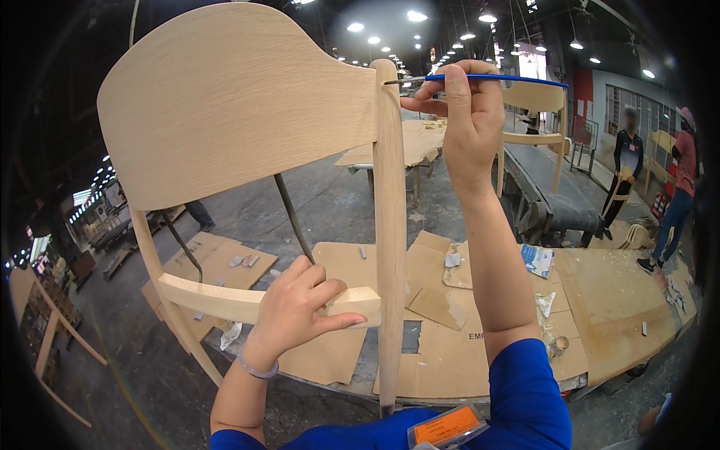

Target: The person applies a finish to a wooden chair using a small brush, focusing on the upper backrest and side rails. They repeatedly dip the brush into a small container and carefully coat the edges and corners of the chair.

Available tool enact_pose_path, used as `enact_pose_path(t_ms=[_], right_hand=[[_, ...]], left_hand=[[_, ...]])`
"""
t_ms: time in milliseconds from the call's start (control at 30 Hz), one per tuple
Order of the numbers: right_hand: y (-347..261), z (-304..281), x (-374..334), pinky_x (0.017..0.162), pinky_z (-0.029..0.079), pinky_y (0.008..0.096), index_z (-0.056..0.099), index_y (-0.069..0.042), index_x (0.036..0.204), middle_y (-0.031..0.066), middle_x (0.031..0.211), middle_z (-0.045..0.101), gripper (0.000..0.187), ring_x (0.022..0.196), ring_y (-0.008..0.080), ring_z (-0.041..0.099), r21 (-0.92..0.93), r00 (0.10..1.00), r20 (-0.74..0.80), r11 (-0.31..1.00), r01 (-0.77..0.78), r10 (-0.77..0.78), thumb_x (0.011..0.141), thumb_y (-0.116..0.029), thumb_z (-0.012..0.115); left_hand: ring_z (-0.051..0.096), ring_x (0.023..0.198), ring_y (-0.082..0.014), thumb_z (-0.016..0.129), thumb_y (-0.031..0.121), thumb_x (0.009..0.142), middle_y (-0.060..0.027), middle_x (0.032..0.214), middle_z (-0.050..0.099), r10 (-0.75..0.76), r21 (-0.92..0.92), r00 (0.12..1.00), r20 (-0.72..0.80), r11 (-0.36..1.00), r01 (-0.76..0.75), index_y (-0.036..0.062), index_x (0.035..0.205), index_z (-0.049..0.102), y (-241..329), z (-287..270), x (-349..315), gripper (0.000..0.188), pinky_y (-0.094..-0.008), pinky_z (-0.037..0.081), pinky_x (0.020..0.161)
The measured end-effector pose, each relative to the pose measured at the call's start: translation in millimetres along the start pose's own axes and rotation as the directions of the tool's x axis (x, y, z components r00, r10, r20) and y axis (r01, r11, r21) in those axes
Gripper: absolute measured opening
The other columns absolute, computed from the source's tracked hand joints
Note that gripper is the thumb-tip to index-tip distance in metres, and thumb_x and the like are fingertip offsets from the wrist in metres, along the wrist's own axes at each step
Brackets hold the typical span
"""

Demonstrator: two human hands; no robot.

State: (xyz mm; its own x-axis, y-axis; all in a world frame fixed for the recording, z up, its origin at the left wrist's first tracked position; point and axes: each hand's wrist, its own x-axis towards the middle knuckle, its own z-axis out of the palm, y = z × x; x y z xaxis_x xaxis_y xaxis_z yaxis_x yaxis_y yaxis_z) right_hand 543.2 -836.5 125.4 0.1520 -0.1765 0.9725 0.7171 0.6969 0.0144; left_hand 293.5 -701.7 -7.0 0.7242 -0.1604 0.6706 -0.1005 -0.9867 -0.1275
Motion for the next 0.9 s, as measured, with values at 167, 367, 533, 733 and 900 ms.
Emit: enact_pose_path(t_ms=[167,367,533,733,900], right_hand=[[2.0,0.4,1.9,0.068,0.066,0.0277,0.052,0.001,0.113,0.0089,0.084,0.067,0.02,0.075,0.0151,0.074,0.003,1.0,0.009,1.0,-0.004,0.004,0.111,-0.019,0.052],[1.5,1.6,2.4,0.068,0.066,0.0277,0.053,0.001,0.113,0.0096,0.084,0.068,0.02,0.075,0.0156,0.074,-0.011,1.0,0.014,1.0,-0.002,0.002,0.111,-0.019,0.052],[4.1,3.5,2.5,0.069,0.066,0.0283,0.053,0.001,0.112,0.0096,0.084,0.068,0.02,0.076,0.0154,0.074,0.0,1.0,0.011,1.0,0.016,-0.016,0.111,-0.018,0.053],[7.6,2.1,2.0,0.069,0.067,0.029,0.053,0.001,0.112,0.0093,0.084,0.067,0.018,0.077,0.0146,0.073,0.011,0.999,0.034,0.999,0.041,-0.041,0.111,-0.017,0.053],[10.9,3.0,0.6,0.071,0.068,0.0294,0.053,0.0,0.112,0.0091,0.084,0.067,0.017,0.077,0.0148,0.073,0.008,0.999,0.033,0.999,0.04,-0.04,0.111,-0.017,0.053]], left_hand=[[0.051,0.078,-0.0231,0.088,0.051,0.072,-0.0042,0.074,0.054,-0.001,-0.002,1.0,-0.013,1.0,0.001,0.0067,0.086,0.075,-2.3,2.0,-0.2,0.049,-0.0341,0.047,0.064],[0.048,0.077,-0.0235,0.089,0.054,0.067,-0.0041,0.074,0.051,-0.006,-0.023,1.0,-0.03,1.0,0.005,0.0051,0.088,0.077,-4.1,4.8,-0.5,0.055,-0.0352,0.043,0.065],[0.053,0.079,-0.0236,0.088,0.053,0.071,-0.0042,0.075,0.055,0.001,0.0,1.0,-0.016,1.0,-0.001,0.0067,0.085,0.075,-3.6,2.2,-0.3,0.05,-0.0338,0.048,0.065],[0.052,0.079,-0.0234,0.087,0.053,0.071,-0.0041,0.075,0.055,-0.01,0.0,1.0,-0.001,1.0,0.01,0.0065,0.085,0.075,-3.6,3.3,-0.5,0.05,-0.034,0.048,0.065],[0.046,0.076,-0.0226,0.088,0.057,0.067,-0.0032,0.072,0.05,-0.015,-0.025,0.999,-0.036,1.0,0.014,0.0052,0.087,0.077,-5.5,7.8,-1.8,0.057,-0.0346,0.042,0.063]])
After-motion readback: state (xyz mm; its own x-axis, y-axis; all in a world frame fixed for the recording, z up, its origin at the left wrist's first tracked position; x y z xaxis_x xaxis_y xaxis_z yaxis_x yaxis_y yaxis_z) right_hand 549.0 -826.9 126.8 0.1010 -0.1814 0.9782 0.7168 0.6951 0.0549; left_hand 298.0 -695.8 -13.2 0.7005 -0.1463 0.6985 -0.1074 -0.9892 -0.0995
